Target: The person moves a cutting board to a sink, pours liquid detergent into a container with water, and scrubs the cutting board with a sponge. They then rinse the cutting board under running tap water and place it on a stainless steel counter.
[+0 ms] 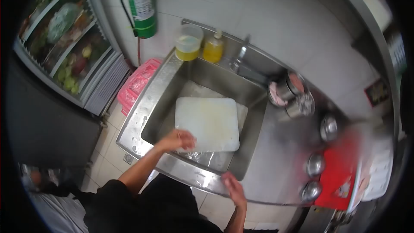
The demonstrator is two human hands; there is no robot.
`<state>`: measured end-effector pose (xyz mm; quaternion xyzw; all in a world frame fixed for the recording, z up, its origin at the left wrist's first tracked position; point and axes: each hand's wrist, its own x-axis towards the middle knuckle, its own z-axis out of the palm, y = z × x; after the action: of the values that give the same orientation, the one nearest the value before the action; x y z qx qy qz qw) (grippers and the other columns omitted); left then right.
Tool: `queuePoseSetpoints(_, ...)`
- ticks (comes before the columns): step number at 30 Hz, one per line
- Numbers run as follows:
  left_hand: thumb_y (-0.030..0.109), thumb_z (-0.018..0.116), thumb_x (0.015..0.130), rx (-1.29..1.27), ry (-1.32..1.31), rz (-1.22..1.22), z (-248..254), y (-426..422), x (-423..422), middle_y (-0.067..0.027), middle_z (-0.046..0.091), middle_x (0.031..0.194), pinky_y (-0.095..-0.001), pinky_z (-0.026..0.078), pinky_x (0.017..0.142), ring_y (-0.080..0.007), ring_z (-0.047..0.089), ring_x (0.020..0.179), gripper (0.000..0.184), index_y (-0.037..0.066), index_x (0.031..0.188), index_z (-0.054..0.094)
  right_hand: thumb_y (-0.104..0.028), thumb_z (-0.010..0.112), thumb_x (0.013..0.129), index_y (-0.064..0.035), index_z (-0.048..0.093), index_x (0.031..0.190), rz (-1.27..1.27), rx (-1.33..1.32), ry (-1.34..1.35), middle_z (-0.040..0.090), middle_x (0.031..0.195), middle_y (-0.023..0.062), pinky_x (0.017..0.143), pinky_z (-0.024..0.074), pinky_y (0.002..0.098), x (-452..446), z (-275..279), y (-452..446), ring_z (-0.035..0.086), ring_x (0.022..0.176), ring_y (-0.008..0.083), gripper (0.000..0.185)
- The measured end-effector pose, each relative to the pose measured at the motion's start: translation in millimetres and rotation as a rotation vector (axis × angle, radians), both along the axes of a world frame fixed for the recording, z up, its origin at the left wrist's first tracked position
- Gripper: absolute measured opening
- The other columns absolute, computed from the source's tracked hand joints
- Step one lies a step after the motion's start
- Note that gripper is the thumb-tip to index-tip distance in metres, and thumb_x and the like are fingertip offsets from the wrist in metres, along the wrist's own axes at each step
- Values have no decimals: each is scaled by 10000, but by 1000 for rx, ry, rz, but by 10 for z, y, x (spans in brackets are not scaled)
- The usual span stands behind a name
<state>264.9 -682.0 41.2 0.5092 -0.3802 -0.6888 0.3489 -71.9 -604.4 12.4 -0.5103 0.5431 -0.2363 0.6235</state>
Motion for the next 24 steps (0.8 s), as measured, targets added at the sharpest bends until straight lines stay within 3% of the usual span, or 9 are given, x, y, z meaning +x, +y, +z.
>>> queuePoseSetpoints(3, 202, 637, 826, 5, 101, 532, 163, -617, 435, -71, 618, 818, -303, 503, 624, -178, 615, 714, 243, 30, 986, 573, -231, 633, 843, -16, 305, 1367, -11, -235, 122, 390, 1373, 138, 963, 386, 326, 503, 202, -1049, 401, 1236, 225, 655)
queuePoseSetpoints(5, 265, 651, 807, -18, 132, 722, 140, -1069, 707, -81, 579, 861, -337, 501, 639, -205, 593, 751, 366, 38, 1061, 520, -236, 660, 815, -29, 247, 1393, -48, -297, 103, 331, 1411, 152, 986, 367, 360, 821, 107, -1690, 337, 1288, 256, 740)
queuePoseSetpoints(10, 317, 697, 742, -20, 256, 844, 135, -2093, 1183, -132, 513, 926, -350, 504, 598, -241, 577, 753, 605, -8, 1158, 402, -305, 703, 765, -34, 162, 1414, -69, -477, 223, 270, 1433, 181, 1035, 304, 379, 1566, 335, -2841, 283, 1316, 301, 887)
queuePoseSetpoints(14, 375, 682, 714, 35, 219, 917, 172, -2687, 1380, -220, 441, 1054, -411, 505, 612, -337, 569, 796, 788, -36, 1267, 297, -310, 703, 757, -15, 107, 1415, 53, -329, 382, 193, 1456, 199, 1081, 225, 369, 1897, 192, -3751, 203, 1348, 310, 935)
queuePoseSetpoints(16, 389, 656, 711, 60, 219, 911, 250, -2845, 1458, -248, 427, 1085, -426, 505, 622, -371, 563, 823, 803, -32, 1286, 284, -275, 713, 738, -14, 53, 1421, -81, -539, 385, 144, 1475, 178, 1096, 177, 340, 2088, 76, -4034, 130, 1371, 277, 985)
queuePoseSetpoints(20, 390, 582, 703, 164, 181, 849, 493, -2934, 1475, -328, 397, 1144, -447, 503, 646, -434, 560, 862, 794, -22, 1307, 271, -267, 716, 714, -13, 55, 1421, -33, -627, 363, 108, 1479, 186, 1110, 125, 348, 2239, -60, -4224, 65, 1381, 288, 1001)
queuePoseSetpoints(22, 352, 565, 709, 209, 142, 798, 421, -3058, 1549, -340, 425, 1101, -442, 504, 637, -432, 570, 819, 747, -29, 1290, 287, -272, 730, 686, -7, 70, 1417, 180, -808, 576, 77, 1485, 181, 1110, 135, 356, 2263, -163, -4176, 35, 1381, 311, 1020)
queuePoseSetpoints(23, 314, 548, 716, 253, 101, 734, 383, -3113, 1581, -351, 453, 1058, -438, 505, 628, -430, 580, 775, 701, -36, 1273, 304, -272, 730, 686, -7, 70, 1417, 182, -803, 574, 77, 1485, 181, 1110, 135, 356, 2249, -192, -4200, 35, 1381, 311, 1020)
queuePoseSetpoints(24, 314, 548, 716, 262, 92, 731, 336, -3145, 1589, -351, 453, 1058, -438, 505, 628, -430, 580, 775, 701, -36, 1273, 304, -274, 733, 680, -6, 72, 1416, 324, -797, 747, 60, 1488, 177, 1106, 153, 372, 2250, -100, -4164, 31, 1381, 313, 1025)
